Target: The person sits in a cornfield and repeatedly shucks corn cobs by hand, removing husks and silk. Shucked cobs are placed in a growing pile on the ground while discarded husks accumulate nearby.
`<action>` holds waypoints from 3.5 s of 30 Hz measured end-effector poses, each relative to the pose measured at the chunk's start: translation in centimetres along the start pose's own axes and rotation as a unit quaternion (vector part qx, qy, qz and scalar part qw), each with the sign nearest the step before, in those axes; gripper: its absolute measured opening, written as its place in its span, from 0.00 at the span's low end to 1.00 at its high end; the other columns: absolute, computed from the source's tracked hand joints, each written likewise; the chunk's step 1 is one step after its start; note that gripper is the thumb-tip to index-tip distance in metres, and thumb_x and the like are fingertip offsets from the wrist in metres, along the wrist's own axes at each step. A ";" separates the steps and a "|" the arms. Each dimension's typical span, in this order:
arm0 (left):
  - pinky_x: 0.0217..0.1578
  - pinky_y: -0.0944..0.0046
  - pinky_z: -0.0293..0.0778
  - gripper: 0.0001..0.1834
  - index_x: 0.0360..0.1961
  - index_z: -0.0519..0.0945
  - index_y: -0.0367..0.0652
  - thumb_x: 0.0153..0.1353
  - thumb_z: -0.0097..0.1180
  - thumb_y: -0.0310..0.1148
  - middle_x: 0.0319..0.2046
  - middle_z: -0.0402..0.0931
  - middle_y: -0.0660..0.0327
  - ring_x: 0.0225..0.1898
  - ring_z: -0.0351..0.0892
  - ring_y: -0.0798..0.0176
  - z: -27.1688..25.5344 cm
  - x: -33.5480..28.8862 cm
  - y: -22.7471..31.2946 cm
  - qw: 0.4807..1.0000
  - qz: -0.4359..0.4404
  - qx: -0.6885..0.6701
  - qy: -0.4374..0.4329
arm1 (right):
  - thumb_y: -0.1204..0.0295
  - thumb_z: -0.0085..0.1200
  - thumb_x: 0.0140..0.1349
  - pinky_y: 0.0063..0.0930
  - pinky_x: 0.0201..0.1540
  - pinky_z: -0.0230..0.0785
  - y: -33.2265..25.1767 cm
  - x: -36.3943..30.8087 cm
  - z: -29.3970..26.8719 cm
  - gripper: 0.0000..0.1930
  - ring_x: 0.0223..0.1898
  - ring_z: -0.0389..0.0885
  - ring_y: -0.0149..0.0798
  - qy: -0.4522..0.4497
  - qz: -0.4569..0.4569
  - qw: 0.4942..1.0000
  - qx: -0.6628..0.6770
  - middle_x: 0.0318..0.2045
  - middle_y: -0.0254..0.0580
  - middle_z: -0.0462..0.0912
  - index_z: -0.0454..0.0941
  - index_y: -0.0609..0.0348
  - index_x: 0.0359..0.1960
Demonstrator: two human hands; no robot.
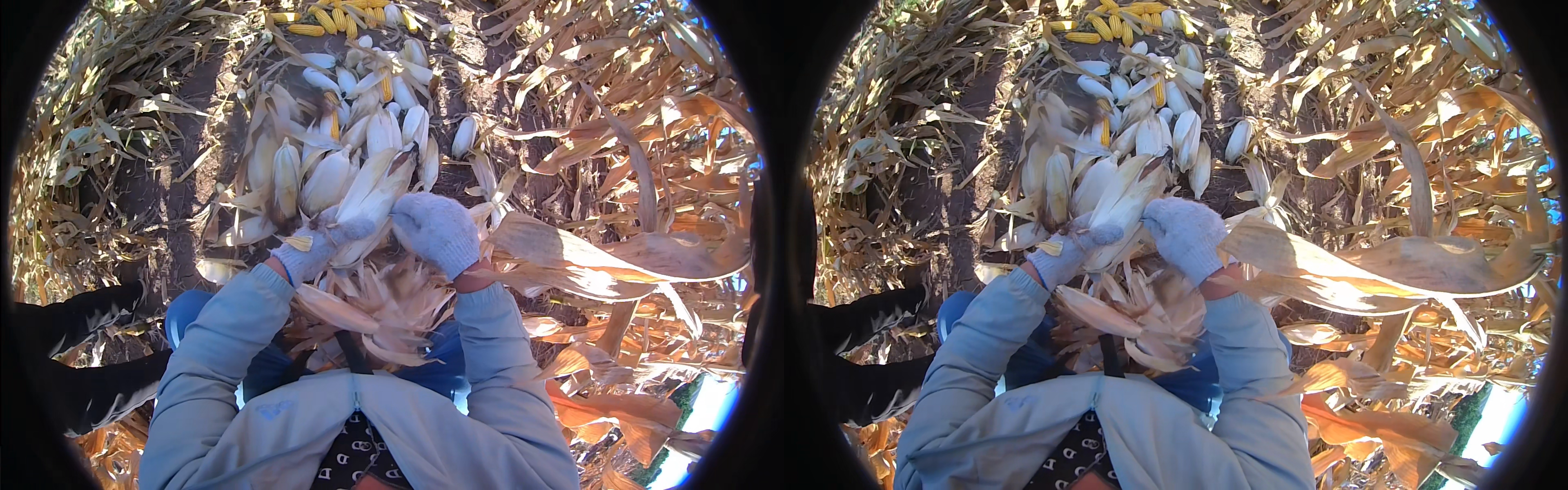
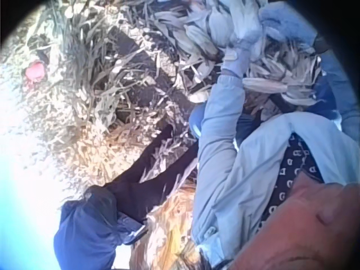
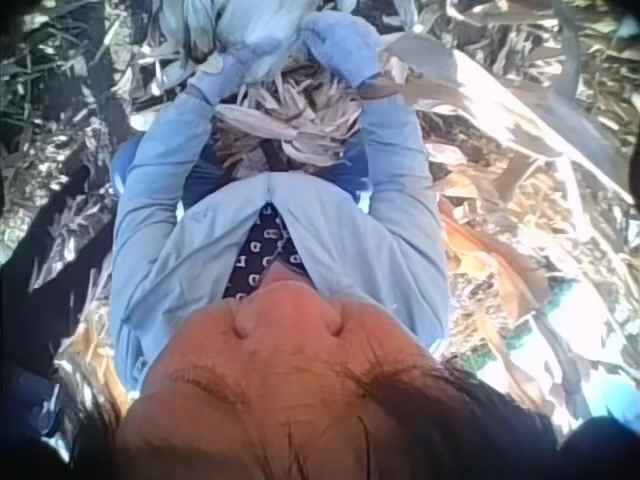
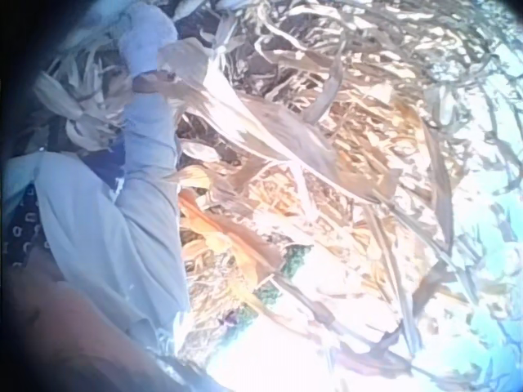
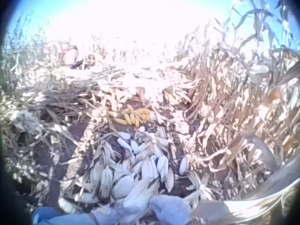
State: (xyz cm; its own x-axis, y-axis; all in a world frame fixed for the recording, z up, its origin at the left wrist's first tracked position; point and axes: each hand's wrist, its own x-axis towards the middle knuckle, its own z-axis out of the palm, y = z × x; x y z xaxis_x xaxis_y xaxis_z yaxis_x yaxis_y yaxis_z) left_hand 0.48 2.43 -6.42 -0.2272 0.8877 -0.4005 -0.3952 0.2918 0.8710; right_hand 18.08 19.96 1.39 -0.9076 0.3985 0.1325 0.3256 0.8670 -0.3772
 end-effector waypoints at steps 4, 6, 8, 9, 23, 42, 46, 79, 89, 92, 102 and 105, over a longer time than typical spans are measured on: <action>0.40 0.64 0.86 0.39 0.68 0.72 0.38 0.64 0.68 0.51 0.52 0.82 0.59 0.43 0.86 0.67 1.1 -1.4 2.3 0.992 -0.100 -0.010 -0.074 | 0.64 0.58 0.68 0.43 0.45 0.79 4.2 0.8 -1.4 0.10 0.40 0.86 0.53 0.106 0.080 0.990 -0.043 0.39 0.47 0.86 0.84 0.53 0.45; 0.36 0.64 0.87 0.40 0.69 0.70 0.37 0.64 0.68 0.51 0.52 0.82 0.58 0.41 0.86 0.67 2.6 -3.2 4.0 0.991 -0.062 -0.017 -0.118 | 0.65 0.57 0.70 0.38 0.45 0.79 6.2 0.9 -1.8 0.11 0.38 0.86 0.47 0.174 0.125 0.977 -0.015 0.38 0.47 0.87 0.84 0.54 0.48; 0.28 0.63 0.87 0.43 0.71 0.68 0.36 0.64 0.67 0.52 0.52 0.82 0.58 0.38 0.87 0.66 3.8 -3.7 3.6 0.987 -0.033 -0.102 -0.121 | 0.67 0.57 0.71 0.33 0.46 0.78 6.7 1.1 -2.1 0.12 0.37 0.86 0.40 0.208 0.168 0.960 0.083 0.37 0.44 0.87 0.83 0.57 0.51; 0.32 0.63 0.87 0.42 0.72 0.68 0.36 0.65 0.66 0.52 0.53 0.82 0.58 0.40 0.87 0.65 3.5 -3.5 3.5 0.984 -0.046 -0.129 -0.114 | 0.67 0.57 0.72 0.31 0.45 0.77 6.3 1.1 -1.8 0.13 0.37 0.85 0.38 0.202 0.183 0.948 0.162 0.37 0.42 0.87 0.83 0.60 0.51; 0.62 0.55 0.74 0.33 0.70 0.70 0.40 0.73 0.58 0.50 0.63 0.76 0.54 0.63 0.76 0.57 2.6 -1.0 1.7 0.947 0.158 0.224 0.166 | 0.63 0.58 0.74 0.33 0.63 0.71 -4.3 -0.2 3.4 0.29 0.61 0.77 0.35 -0.016 0.251 0.680 0.688 0.61 0.44 0.79 0.67 0.68 0.70; 0.52 0.59 0.82 0.38 0.72 0.69 0.42 0.66 0.67 0.46 0.59 0.80 0.59 0.54 0.82 0.62 1.7 -0.7 2.9 0.980 0.050 -0.167 0.100 | 0.69 0.57 0.70 0.39 0.48 0.78 -3.0 0.4 -0.4 0.10 0.43 0.86 0.52 0.182 0.056 0.948 0.256 0.44 0.49 0.86 0.83 0.58 0.48; 0.53 0.59 0.81 0.43 0.71 0.70 0.39 0.59 0.74 0.44 0.57 0.80 0.58 0.53 0.81 0.62 1.5 -0.2 0.8 0.989 0.121 -0.059 0.066 | 0.68 0.58 0.69 0.41 0.44 0.79 -2.9 0.4 -0.2 0.08 0.41 0.86 0.52 0.181 -0.013 0.970 0.163 0.40 0.46 0.85 0.83 0.54 0.46; 0.54 0.56 0.80 0.29 0.67 0.73 0.41 0.69 0.60 0.42 0.58 0.78 0.57 0.56 0.80 0.58 1.7 0.9 0.3 0.973 0.211 0.034 0.091 | 0.62 0.58 0.68 0.44 0.66 0.67 1.0 -1.0 8.5 0.20 0.58 0.79 0.51 -0.083 0.036 0.930 0.356 0.52 0.44 0.86 0.81 0.56 0.58; 0.64 0.59 0.69 0.28 0.65 0.77 0.40 0.75 0.55 0.51 0.58 0.79 0.57 0.60 0.75 0.62 1.2 0.4 4.1 0.943 0.255 0.083 0.199 | 0.61 0.66 0.56 0.48 0.58 0.73 -4.7 -0.7 4.4 0.25 0.53 0.83 0.60 -0.096 0.212 0.961 0.152 0.49 0.54 0.84 0.77 0.53 0.56; 0.56 0.62 0.74 0.25 0.62 0.80 0.42 0.73 0.58 0.48 0.51 0.80 0.63 0.52 0.77 0.67 3.3 -1.7 6.6 0.963 0.193 0.049 0.183 | 0.57 0.68 0.56 0.48 0.55 0.75 -7.3 -0.1 1.9 0.27 0.52 0.85 0.58 -0.171 0.238 0.938 0.183 0.47 0.56 0.86 0.77 0.54 0.56; 0.45 0.62 0.80 0.19 0.57 0.83 0.43 0.75 0.56 0.44 0.46 0.82 0.63 0.43 0.81 0.66 2.1 0.4 3.8 0.950 0.136 -0.158 0.233 | 0.51 0.72 0.53 0.44 0.57 0.76 -8.5 -0.7 3.1 0.34 0.54 0.85 0.52 -0.113 0.237 0.939 0.221 0.51 0.55 0.85 0.77 0.56 0.58; 0.43 0.62 0.81 0.17 0.55 0.83 0.43 0.75 0.54 0.41 0.45 0.83 0.63 0.42 0.83 0.66 1.5 0.7 3.3 0.946 0.130 -0.189 0.229 | 0.50 0.74 0.52 0.43 0.57 0.76 -8.7 -0.7 3.0 0.36 0.54 0.85 0.52 -0.119 0.260 0.927 0.244 0.52 0.54 0.85 0.77 0.56 0.58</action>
State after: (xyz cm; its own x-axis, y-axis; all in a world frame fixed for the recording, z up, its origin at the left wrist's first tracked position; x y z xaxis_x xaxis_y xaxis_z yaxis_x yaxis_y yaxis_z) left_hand 0.38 4.54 -3.35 -0.6885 0.6385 -0.3440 -0.5433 -0.1399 0.8278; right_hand 15.09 11.23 1.82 -0.7126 0.5975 -0.3676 0.6296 0.3136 -0.7108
